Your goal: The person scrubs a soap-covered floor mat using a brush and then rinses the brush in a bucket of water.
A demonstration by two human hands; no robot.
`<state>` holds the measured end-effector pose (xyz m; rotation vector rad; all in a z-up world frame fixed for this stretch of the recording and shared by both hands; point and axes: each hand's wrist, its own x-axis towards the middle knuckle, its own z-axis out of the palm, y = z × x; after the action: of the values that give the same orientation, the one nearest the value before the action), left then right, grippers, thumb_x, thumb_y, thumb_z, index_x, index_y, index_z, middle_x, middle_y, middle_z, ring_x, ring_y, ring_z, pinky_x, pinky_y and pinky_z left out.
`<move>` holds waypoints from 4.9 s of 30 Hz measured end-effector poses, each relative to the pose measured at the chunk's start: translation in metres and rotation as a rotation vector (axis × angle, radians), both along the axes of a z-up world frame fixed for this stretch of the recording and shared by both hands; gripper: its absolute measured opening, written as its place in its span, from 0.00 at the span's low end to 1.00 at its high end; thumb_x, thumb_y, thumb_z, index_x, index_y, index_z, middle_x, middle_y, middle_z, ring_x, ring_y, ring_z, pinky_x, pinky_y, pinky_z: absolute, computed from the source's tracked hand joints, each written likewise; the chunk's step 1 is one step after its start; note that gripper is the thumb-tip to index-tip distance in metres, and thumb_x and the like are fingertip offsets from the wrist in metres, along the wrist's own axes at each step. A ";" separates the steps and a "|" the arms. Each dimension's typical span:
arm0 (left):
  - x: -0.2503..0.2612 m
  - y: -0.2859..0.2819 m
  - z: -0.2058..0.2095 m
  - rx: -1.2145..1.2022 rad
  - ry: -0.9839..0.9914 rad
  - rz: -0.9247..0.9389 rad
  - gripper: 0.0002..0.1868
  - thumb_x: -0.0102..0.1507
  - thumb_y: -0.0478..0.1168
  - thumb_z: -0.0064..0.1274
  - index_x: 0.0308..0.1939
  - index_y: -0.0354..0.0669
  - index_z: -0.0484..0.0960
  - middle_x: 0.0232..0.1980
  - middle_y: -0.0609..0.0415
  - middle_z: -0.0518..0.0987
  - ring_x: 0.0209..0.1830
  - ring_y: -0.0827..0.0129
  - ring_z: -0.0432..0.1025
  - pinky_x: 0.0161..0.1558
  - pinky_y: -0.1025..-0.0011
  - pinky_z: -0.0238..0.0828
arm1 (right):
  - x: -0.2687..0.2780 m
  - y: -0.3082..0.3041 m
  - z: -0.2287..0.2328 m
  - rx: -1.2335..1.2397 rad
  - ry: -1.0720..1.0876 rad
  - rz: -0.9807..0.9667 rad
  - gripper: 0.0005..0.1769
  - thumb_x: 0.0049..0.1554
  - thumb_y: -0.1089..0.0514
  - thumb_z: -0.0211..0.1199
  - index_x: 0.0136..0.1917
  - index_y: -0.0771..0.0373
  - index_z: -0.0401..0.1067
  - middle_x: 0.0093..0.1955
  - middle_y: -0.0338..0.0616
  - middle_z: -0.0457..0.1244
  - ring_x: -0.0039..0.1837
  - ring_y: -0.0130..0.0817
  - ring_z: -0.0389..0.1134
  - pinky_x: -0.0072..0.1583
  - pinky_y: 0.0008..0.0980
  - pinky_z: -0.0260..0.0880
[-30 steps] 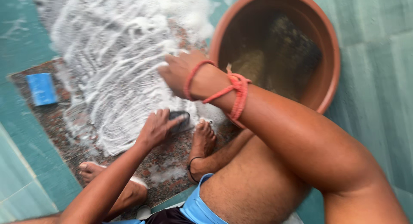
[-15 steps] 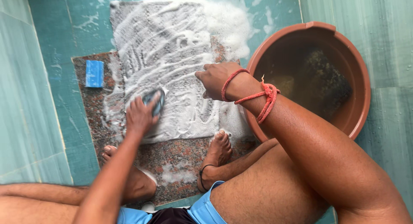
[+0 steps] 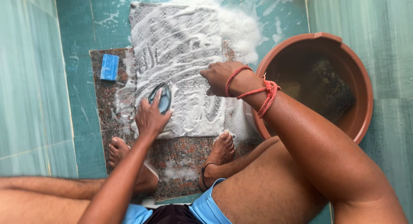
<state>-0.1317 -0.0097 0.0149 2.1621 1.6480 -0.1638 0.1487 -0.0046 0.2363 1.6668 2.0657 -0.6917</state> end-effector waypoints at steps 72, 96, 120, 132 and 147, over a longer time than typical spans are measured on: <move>-0.125 0.208 0.242 -0.374 0.207 -0.297 0.20 0.59 0.40 0.60 0.55 0.44 0.87 0.57 0.46 0.83 0.59 0.58 0.78 0.61 0.52 0.72 | -0.217 0.203 -0.348 0.248 -0.133 0.306 0.18 0.65 0.45 0.59 0.66 0.48 0.72 0.66 0.40 0.65 0.71 0.38 0.63 0.61 0.41 0.71; -0.123 0.218 0.233 -0.358 0.246 -0.297 0.19 0.63 0.49 0.60 0.55 0.50 0.87 0.56 0.48 0.84 0.56 0.59 0.78 0.61 0.51 0.70 | -0.181 0.230 -0.308 -0.086 0.553 -0.547 0.37 0.52 0.33 0.63 0.57 0.68 0.75 0.51 0.52 0.70 0.52 0.44 0.71 0.58 0.44 0.73; -0.123 0.220 0.206 -0.394 0.271 -0.293 0.22 0.65 0.53 0.57 0.59 0.51 0.85 0.57 0.49 0.84 0.54 0.60 0.80 0.57 0.58 0.77 | -0.182 0.245 -0.337 -0.013 0.781 -0.797 0.21 0.48 0.49 0.70 0.48 0.66 0.77 0.41 0.49 0.72 0.43 0.37 0.76 0.45 0.38 0.77; -0.120 0.223 0.218 -0.374 0.270 -0.332 0.24 0.65 0.55 0.56 0.61 0.50 0.84 0.59 0.49 0.83 0.56 0.60 0.79 0.59 0.58 0.75 | -0.176 0.185 -0.270 0.219 -0.025 0.108 0.21 0.52 0.50 0.68 0.58 0.55 0.75 0.61 0.50 0.66 0.61 0.48 0.70 0.60 0.46 0.72; -0.120 0.194 0.180 -0.451 0.418 -0.518 0.27 0.66 0.57 0.55 0.64 0.48 0.82 0.61 0.50 0.82 0.60 0.59 0.77 0.62 0.57 0.71 | -0.086 0.060 -0.261 0.137 -0.017 0.102 0.21 0.51 0.56 0.67 0.59 0.51 0.74 0.57 0.47 0.67 0.61 0.49 0.69 0.57 0.47 0.73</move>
<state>-0.2517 0.1848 0.1945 2.2228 1.0429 -1.0872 0.0628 0.0558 -0.0243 1.6188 2.2126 -0.5120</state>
